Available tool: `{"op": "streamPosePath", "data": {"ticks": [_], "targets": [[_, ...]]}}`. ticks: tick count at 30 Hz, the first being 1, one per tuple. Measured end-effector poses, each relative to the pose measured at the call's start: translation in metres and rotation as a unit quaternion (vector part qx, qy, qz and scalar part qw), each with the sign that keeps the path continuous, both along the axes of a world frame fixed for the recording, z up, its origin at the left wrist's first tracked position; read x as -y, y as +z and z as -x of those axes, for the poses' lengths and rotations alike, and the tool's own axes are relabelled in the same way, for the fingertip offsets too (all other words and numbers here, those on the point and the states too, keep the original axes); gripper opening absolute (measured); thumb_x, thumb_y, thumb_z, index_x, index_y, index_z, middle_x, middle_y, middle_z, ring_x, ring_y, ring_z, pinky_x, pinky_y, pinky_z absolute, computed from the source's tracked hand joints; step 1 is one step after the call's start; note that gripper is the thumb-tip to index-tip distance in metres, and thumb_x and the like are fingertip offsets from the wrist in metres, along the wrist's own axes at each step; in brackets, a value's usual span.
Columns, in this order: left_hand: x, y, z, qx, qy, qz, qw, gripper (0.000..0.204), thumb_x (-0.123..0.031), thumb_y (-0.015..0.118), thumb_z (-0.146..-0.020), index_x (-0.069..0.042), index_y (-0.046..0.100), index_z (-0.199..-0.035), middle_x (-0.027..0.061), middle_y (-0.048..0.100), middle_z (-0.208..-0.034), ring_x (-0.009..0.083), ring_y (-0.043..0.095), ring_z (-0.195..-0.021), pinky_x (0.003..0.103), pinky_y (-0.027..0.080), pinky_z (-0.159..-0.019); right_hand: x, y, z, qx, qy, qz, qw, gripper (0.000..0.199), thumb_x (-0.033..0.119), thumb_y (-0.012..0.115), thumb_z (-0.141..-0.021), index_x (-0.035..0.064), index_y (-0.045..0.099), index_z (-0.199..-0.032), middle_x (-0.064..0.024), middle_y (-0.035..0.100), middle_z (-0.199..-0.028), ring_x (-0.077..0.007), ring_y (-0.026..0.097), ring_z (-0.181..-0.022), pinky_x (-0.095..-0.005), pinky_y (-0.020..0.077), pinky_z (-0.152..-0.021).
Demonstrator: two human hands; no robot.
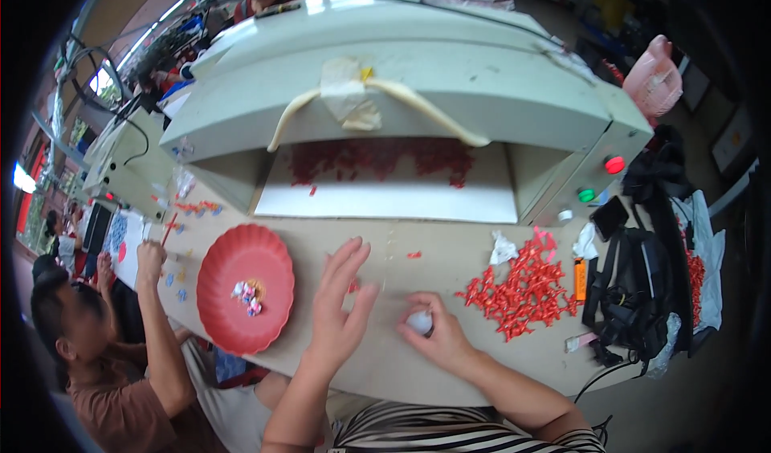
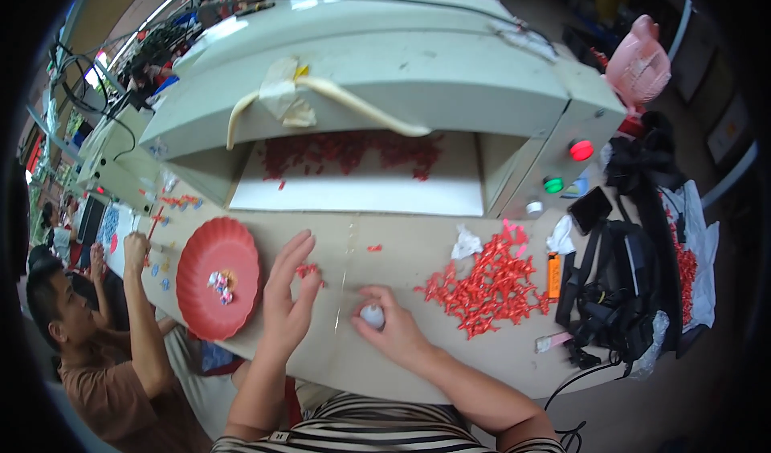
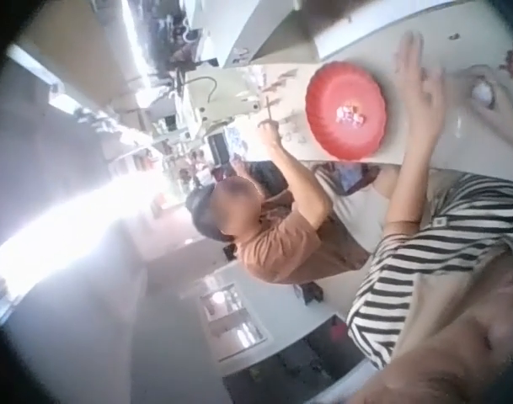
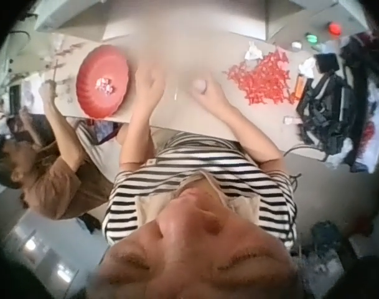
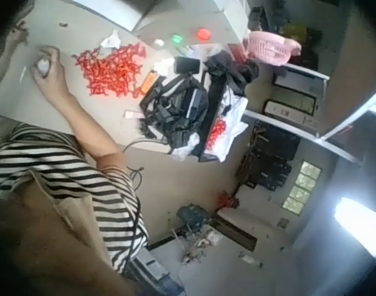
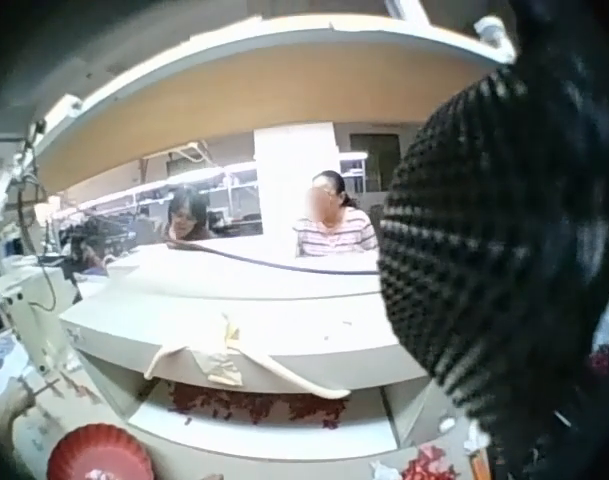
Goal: The person assembles plastic figurines by applying glue to the figurine parts using a squeeze bottle and joining the pieces together by hand.
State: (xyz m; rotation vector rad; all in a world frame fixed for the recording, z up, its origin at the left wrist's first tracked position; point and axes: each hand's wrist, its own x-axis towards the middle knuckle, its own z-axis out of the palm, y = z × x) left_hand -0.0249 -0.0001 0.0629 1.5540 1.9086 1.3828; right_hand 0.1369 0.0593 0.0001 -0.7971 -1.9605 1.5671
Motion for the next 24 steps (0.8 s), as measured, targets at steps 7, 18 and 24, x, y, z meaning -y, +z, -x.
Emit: {"op": "streamPosePath", "data": {"ticks": [7, 18, 24], "targets": [[0.039, 0.085, -0.047, 0.569, -0.137, -0.048, 0.809, 0.061, -0.043, 0.039, -0.089, -0.007, 0.023, -0.136, 0.0122, 0.025, -0.138, 0.0300, 0.031, -0.123, 0.051, 0.023, -0.101, 0.004, 0.004, -0.002, -0.014, 0.002, 0.033, 0.999, 0.043, 0.013, 0.063, -0.079, 0.0063, 0.038, -0.112, -0.0050, 0.061, -0.087, -0.0127, 0.058, -0.079, -0.0257, 0.0459, -0.070], [0.024, 0.136, -0.114, 0.456, -0.522, -0.325, 0.644, 0.073, -0.054, 0.041, -0.084, 0.002, 0.030, -0.131, 0.0275, 0.037, -0.128, 0.0460, 0.045, -0.108, 0.054, 0.034, -0.091, 0.006, -0.002, 0.004, -0.018, 0.011, 0.026, 0.999, 0.044, 0.009, 0.063, -0.077, 0.0059, 0.038, -0.113, -0.0041, 0.060, -0.084, -0.0097, 0.055, -0.075, -0.0237, 0.0448, -0.067], [0.050, 0.107, -0.115, 0.421, -0.439, -0.346, 0.714, 0.061, -0.047, 0.042, -0.085, 0.005, 0.040, -0.115, 0.0247, 0.044, -0.114, 0.0422, 0.049, -0.102, 0.050, 0.038, -0.089, 0.003, -0.011, 0.002, -0.058, -0.014, 0.035, 0.998, 0.047, 0.004, 0.063, -0.077, 0.0054, 0.035, -0.115, -0.0038, 0.058, -0.085, -0.0070, 0.052, -0.073, -0.0206, 0.0426, -0.064]]}}
